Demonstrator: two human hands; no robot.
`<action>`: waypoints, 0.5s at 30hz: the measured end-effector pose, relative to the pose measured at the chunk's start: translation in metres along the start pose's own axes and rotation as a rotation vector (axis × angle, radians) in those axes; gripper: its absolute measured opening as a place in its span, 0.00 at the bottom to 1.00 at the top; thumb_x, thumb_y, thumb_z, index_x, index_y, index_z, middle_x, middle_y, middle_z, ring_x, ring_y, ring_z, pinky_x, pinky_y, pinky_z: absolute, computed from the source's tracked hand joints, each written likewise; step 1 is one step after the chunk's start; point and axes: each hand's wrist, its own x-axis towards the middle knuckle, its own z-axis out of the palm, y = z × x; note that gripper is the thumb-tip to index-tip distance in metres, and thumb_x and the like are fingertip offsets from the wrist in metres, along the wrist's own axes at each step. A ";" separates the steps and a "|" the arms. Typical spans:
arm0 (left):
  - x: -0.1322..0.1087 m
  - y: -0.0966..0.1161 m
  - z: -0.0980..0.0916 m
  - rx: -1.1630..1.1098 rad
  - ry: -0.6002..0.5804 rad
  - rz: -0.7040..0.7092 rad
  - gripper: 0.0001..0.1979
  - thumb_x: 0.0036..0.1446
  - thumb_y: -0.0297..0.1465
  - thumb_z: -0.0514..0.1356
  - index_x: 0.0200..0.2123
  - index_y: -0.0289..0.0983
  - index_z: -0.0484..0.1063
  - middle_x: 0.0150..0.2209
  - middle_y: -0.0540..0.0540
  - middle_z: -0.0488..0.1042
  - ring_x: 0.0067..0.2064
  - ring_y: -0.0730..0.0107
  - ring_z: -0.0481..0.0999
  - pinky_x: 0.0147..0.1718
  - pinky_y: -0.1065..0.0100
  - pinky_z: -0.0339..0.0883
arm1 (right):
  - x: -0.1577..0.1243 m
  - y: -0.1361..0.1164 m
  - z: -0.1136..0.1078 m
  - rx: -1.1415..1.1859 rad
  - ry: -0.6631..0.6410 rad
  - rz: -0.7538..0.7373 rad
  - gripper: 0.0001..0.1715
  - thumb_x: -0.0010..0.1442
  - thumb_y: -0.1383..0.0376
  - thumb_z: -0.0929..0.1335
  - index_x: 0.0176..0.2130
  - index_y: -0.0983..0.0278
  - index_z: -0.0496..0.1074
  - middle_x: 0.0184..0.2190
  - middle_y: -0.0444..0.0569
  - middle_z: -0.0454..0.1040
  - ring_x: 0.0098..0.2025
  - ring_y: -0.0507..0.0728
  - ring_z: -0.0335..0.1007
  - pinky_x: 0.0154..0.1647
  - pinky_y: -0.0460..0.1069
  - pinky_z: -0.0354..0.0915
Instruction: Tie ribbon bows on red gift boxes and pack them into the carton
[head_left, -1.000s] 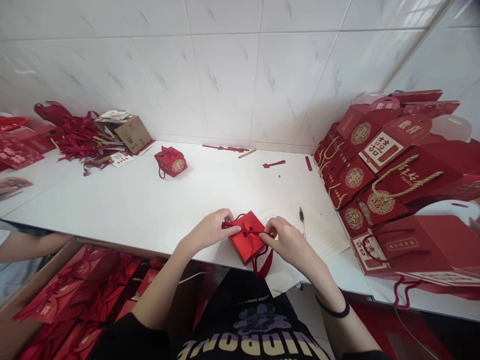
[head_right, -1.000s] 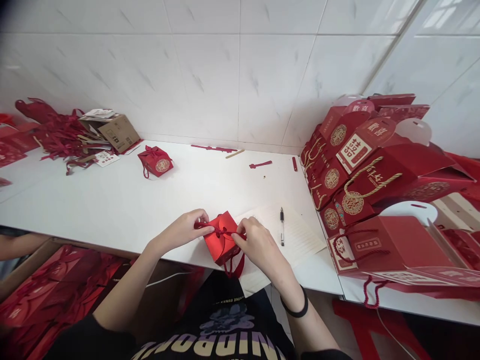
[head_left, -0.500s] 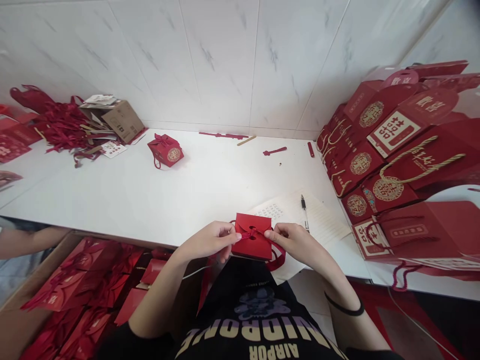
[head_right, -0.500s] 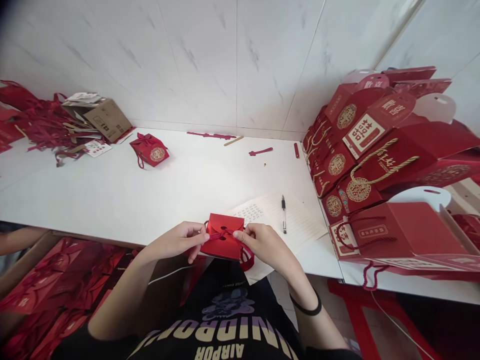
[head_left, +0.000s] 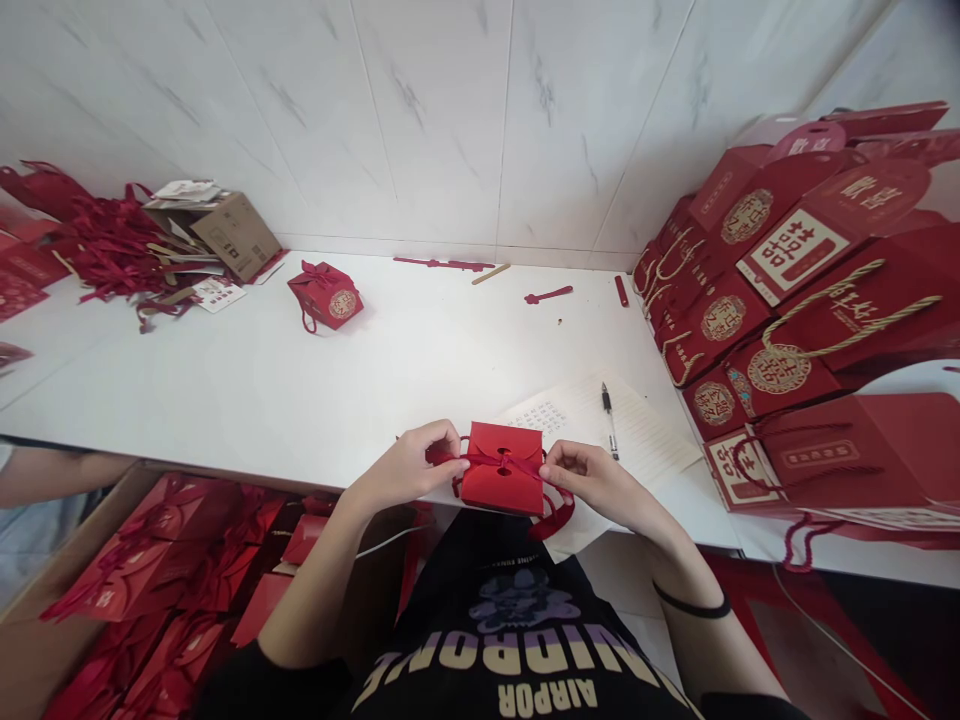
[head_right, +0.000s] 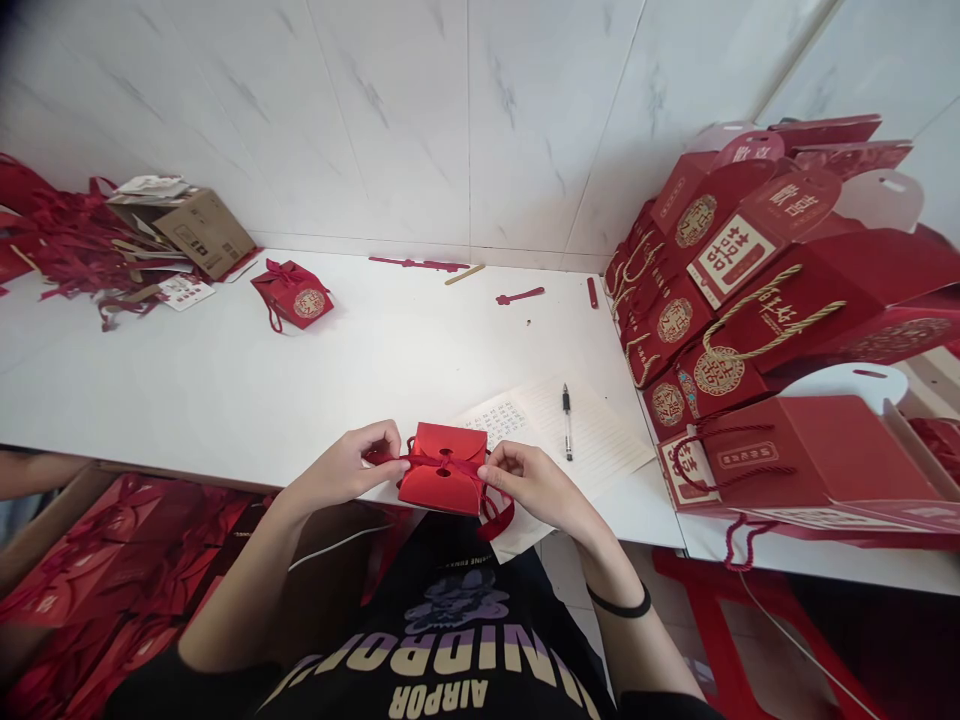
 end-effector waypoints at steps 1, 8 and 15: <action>-0.001 -0.002 -0.001 0.020 0.013 0.046 0.06 0.53 0.30 0.56 0.27 0.37 0.61 0.30 0.52 0.65 0.30 0.75 0.63 0.30 0.72 0.58 | 0.000 0.000 0.000 -0.004 0.005 -0.002 0.21 0.57 0.49 0.67 0.29 0.65 0.66 0.22 0.42 0.63 0.25 0.51 0.57 0.26 0.46 0.52; -0.006 -0.024 -0.009 0.308 0.102 0.268 0.10 0.51 0.20 0.49 0.26 0.37 0.65 0.35 0.46 0.67 0.38 0.69 0.68 0.38 0.67 0.63 | -0.002 0.003 -0.003 -0.080 0.016 -0.003 0.21 0.58 0.49 0.66 0.30 0.65 0.68 0.23 0.43 0.64 0.26 0.51 0.57 0.26 0.46 0.52; -0.013 -0.021 -0.018 0.400 -0.034 -0.024 0.11 0.52 0.27 0.52 0.36 0.38 0.73 0.51 0.44 0.69 0.53 0.58 0.67 0.54 0.60 0.58 | -0.002 0.001 -0.003 -0.121 0.026 -0.017 0.22 0.58 0.48 0.66 0.28 0.65 0.68 0.22 0.42 0.62 0.24 0.51 0.54 0.24 0.46 0.51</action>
